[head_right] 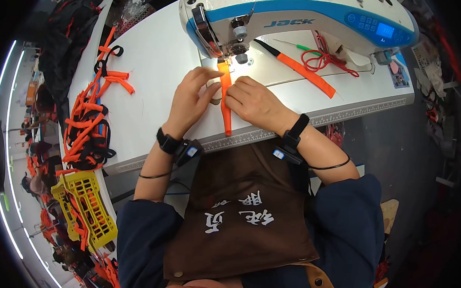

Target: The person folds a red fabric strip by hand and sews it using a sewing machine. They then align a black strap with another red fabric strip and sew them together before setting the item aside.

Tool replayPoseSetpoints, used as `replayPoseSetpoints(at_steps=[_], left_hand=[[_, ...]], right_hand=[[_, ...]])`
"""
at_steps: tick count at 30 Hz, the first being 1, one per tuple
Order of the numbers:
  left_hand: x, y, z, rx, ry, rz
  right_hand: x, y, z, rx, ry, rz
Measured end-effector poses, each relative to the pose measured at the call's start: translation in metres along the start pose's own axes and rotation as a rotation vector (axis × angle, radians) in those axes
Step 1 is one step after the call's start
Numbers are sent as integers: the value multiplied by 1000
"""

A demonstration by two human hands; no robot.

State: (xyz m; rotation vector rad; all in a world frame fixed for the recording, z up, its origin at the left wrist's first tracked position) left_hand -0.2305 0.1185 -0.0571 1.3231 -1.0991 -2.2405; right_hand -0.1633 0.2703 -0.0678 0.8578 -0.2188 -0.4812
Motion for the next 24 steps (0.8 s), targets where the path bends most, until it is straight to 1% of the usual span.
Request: replayPoseSetpoints(at_steps=[1, 4, 7, 13, 16, 24], left_hand=[[1, -6, 3, 40, 0, 43], [-1, -16, 4, 55, -127, 160], [-2, -17, -3, 44, -181, 177], [-5, -15, -1, 85, -176, 203], [-4, -20, -5, 59, -174, 205], [7, -20, -6, 74, -163, 89]], right_hand=[[0, -1, -1, 8, -3, 6], [2, -2, -4, -9, -20, 6], [5, -1, -5, -23, -40, -4], [6, -3, -6, 0, -71, 20], [6, -4, -7, -9, -86, 15], [6, -2, -5, -39, -130, 41]])
Point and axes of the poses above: each hand's wrist, its own z-axis towards the middle knuckle, its own y-axis out of the back of the hand, x = y × z, the point moved 6 cm from there along z, towards the middle knuckle, and after that the axes turned 11 degrees about y, right-handed, at the moved point
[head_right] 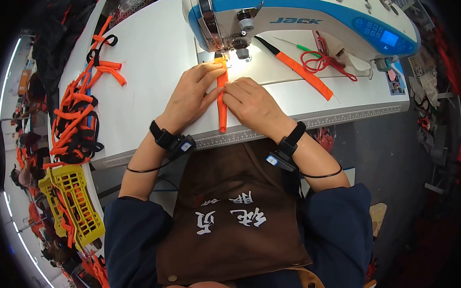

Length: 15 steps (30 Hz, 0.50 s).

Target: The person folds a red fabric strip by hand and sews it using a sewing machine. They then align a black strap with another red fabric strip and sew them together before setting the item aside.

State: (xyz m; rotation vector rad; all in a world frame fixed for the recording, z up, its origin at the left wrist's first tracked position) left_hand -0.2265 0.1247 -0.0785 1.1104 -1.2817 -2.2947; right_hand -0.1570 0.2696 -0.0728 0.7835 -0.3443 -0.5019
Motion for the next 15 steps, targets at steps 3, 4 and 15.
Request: replayPoseSetpoints(at_steps=[3, 4, 15], left_hand=[[-1, 1, 0, -6, -4, -22], [-1, 1, 0, -8, -7, -29], [2, -2, 0, -27, 5, -24]], right_hand=[[-1, -2, -1, 18, -11, 11], [-2, -3, -3, 42, -20, 18], [-4, -2, -3, -20, -24, 10]])
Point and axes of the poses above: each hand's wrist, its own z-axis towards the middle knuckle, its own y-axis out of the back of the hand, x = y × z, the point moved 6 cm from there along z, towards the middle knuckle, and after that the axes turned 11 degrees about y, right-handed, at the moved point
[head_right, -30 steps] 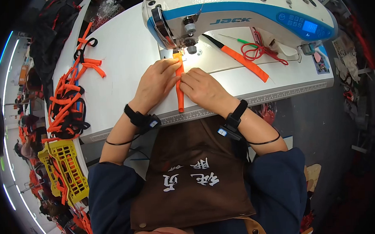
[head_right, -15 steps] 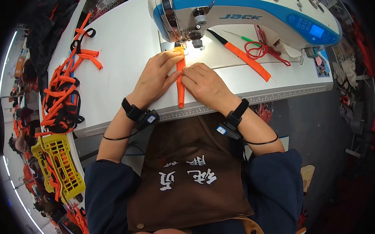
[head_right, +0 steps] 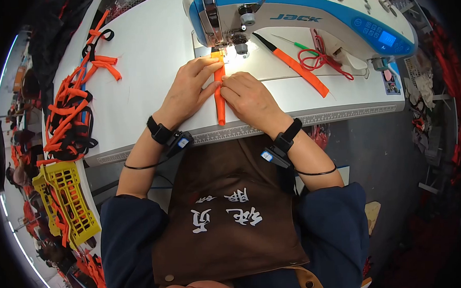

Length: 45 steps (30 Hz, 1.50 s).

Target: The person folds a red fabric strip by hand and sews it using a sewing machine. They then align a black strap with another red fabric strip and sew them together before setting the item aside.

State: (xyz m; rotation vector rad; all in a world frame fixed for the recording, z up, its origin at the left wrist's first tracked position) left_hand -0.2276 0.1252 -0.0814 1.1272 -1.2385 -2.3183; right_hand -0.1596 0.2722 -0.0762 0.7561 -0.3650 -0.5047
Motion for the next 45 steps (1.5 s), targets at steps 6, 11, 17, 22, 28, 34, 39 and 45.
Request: replayPoseSetpoints(at_steps=[6, 11, 17, 22, 28, 34, 39, 45], left_hand=[[0, 1, 2, -38, -14, 20], [2, 1, 3, -50, -7, 44], [5, 0, 5, -62, 1, 72], [9, 0, 8, -52, 30, 35], [13, -1, 10, -37, 38, 66], [15, -2, 11, -72, 36, 74], [19, -3, 14, -58, 33, 61], [21, -3, 16, -74, 35, 64]], right_hand=[[-1, 0, 0, -10, -14, -8], [-4, -2, 0, -3, -22, -10], [-8, -3, 2, 0, -28, -16], [-10, -5, 2, 28, -34, -25], [-13, -5, 4, 7, -18, -26], [-17, -5, 5, 32, -33, -16], [-19, -6, 6, 11, -19, -15], [-23, -6, 8, 27, -18, -9]])
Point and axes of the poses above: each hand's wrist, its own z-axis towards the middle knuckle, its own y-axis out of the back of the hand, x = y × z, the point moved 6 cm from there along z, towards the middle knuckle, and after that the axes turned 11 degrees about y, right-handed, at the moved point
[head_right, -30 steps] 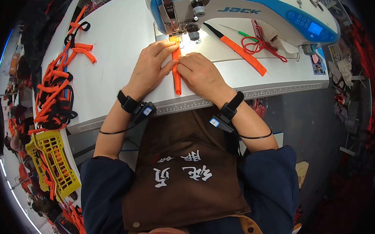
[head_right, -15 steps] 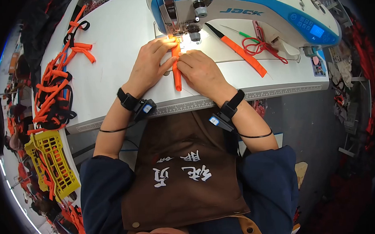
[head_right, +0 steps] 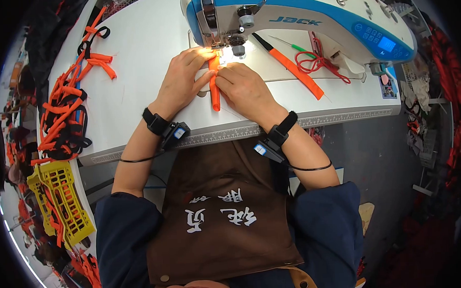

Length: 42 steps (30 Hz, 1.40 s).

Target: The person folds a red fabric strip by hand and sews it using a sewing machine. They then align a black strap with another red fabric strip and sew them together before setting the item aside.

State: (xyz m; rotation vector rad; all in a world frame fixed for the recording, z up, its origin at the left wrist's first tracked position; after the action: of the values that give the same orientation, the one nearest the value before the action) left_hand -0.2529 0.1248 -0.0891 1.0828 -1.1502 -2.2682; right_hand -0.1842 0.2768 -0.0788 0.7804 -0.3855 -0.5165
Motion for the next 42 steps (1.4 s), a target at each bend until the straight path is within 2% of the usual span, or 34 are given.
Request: replayPoseSetpoints(at_steps=[34, 37, 40, 42], left_hand=[[3, 0, 10, -43, 13, 24], [6, -1, 13, 2, 66, 15], [-2, 4, 1, -209, 74, 12], [-10, 9, -9, 16, 450, -309]], right_hand=[[-7, 4, 5, 5, 7, -59], [-10, 3, 4, 1, 7, -68], [-12, 3, 4, -18, -3, -62], [-13, 3, 3, -34, -13, -52]])
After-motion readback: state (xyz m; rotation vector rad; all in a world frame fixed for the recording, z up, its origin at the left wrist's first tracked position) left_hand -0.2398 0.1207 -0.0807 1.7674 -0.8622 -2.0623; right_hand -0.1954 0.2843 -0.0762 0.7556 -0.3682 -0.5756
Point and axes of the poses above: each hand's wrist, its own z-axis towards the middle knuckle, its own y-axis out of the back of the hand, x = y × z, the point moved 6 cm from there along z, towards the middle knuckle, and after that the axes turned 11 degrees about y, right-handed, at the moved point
